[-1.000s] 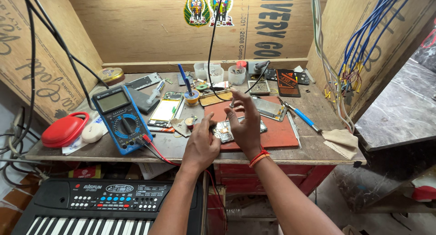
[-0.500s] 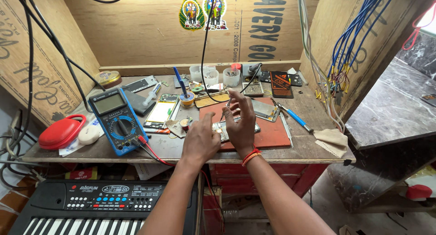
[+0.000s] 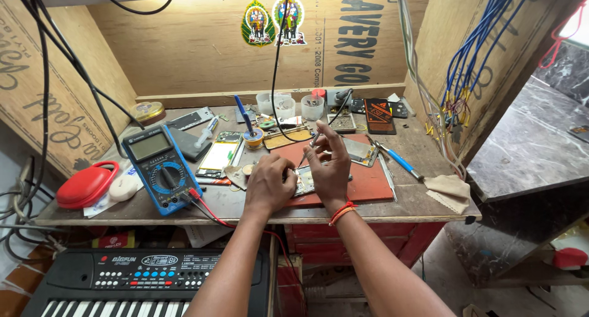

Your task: The person uses a small screwdriver to manipulate components on a disassembled mobile phone placed on a red mat. They repeatedly probe and adjust small parts on the phone's internal board while holding the device steady with the other hand.

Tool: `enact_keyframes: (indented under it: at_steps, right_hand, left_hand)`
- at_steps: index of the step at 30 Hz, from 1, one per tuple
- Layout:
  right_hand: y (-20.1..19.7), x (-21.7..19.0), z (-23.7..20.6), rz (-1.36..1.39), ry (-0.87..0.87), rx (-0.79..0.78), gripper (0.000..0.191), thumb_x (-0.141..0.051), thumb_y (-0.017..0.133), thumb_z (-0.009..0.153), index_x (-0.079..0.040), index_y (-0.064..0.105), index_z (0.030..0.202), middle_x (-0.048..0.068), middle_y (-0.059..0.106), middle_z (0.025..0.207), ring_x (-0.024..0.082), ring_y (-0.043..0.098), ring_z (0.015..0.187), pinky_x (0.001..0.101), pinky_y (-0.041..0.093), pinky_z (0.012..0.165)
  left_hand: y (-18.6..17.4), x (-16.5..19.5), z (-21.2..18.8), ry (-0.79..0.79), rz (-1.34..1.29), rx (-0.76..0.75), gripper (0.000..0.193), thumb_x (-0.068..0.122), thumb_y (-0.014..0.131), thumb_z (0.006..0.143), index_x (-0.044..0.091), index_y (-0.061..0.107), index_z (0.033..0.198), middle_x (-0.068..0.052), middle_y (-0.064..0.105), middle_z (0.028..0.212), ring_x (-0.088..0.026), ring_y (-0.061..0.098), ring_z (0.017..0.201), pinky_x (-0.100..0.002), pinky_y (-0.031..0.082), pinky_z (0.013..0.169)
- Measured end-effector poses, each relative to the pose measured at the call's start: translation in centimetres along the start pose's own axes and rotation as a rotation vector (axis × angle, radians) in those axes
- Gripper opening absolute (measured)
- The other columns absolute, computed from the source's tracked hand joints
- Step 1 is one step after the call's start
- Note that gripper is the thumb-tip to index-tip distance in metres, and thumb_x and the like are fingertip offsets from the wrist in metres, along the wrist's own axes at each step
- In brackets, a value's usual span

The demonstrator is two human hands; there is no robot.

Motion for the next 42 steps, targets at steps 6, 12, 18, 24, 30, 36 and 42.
enact_keyframes:
  at_steps: [6,12,18,24,30,36,42]
  right_hand:
    - [-0.19,-0.02,0.12,0.085,-0.037,0.004,0.058,0.007,0.060,0.092,-0.016,0.056,0.145,0.000,0.070,0.102,0.007,0.068,0.090,0.0228,0.057,0.076]
    - [-0.04,0.25,0.10,0.060,0.042,0.012,0.055,0.003,0.069,0.090,-0.015,0.059,0.141,0.001,0.066,0.091,0.009,0.066,0.079,0.0249,0.055,0.066]
    - [-0.05,0.10,0.08,0.040,-0.022,0.027,0.052,0.007,0.064,0.093,-0.012,0.056,0.141,0.002,0.071,0.100,0.011,0.072,0.091,0.0259,0.058,0.075]
    - [-0.14,-0.24,0.03,0.055,0.005,0.028,0.052,0.004,0.066,0.094,-0.013,0.055,0.142,0.003,0.069,0.101,0.011,0.072,0.089,0.0266,0.059,0.074]
    - [-0.22,-0.44,0.13,-0.010,-0.017,0.025,0.053,0.002,0.068,0.095,-0.015,0.054,0.142,0.002,0.070,0.102,0.011,0.072,0.091,0.0271,0.060,0.072]
    - [-0.05,-0.01,0.09,0.042,0.003,0.018,0.054,0.002,0.069,0.094,-0.015,0.054,0.142,0.002,0.069,0.101,0.012,0.071,0.090,0.0275,0.060,0.073]
    - [0.07,0.06,0.03,0.028,-0.015,0.000,0.053,0.003,0.068,0.094,-0.014,0.055,0.142,0.003,0.070,0.102,0.013,0.072,0.092,0.0278,0.061,0.075]
  left_hand:
    - [0.18,-0.14,0.12,-0.027,-0.025,-0.018,0.015,0.013,0.067,0.081,0.009,0.077,0.091,-0.009,0.071,0.094,-0.026,0.066,0.096,-0.040,0.053,0.093]
    - [0.10,0.03,0.06,0.015,-0.017,-0.016,0.016,0.011,0.067,0.079,0.009,0.078,0.090,-0.009,0.071,0.094,-0.026,0.066,0.095,-0.040,0.053,0.093]
    - [0.09,0.00,0.13,-0.009,-0.030,-0.024,0.016,0.011,0.065,0.079,0.009,0.078,0.087,-0.008,0.072,0.094,-0.025,0.066,0.096,-0.039,0.053,0.095]
    - [0.13,0.07,0.19,0.001,-0.016,-0.031,0.015,0.010,0.065,0.077,0.008,0.078,0.085,-0.009,0.071,0.092,-0.026,0.065,0.094,-0.040,0.053,0.092]
    - [0.77,-0.27,0.22,-0.026,0.014,-0.076,0.015,0.009,0.062,0.081,0.010,0.076,0.086,-0.006,0.071,0.092,-0.022,0.066,0.092,-0.038,0.054,0.092]
    - [0.76,-0.28,0.22,-0.011,0.018,-0.067,0.014,0.009,0.063,0.080,0.009,0.076,0.085,-0.007,0.071,0.092,-0.022,0.065,0.092,-0.039,0.054,0.092]
    - [0.58,-0.19,0.24,-0.020,0.001,-0.074,0.015,0.010,0.062,0.081,0.009,0.076,0.085,-0.007,0.070,0.091,-0.022,0.065,0.092,-0.037,0.055,0.091]
Point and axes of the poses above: each hand's wrist, its own z-axis towards the middle knuckle, its own y-axis out of the palm, x = y × z, the point moved 5 cm from there along z, towards the middle knuckle
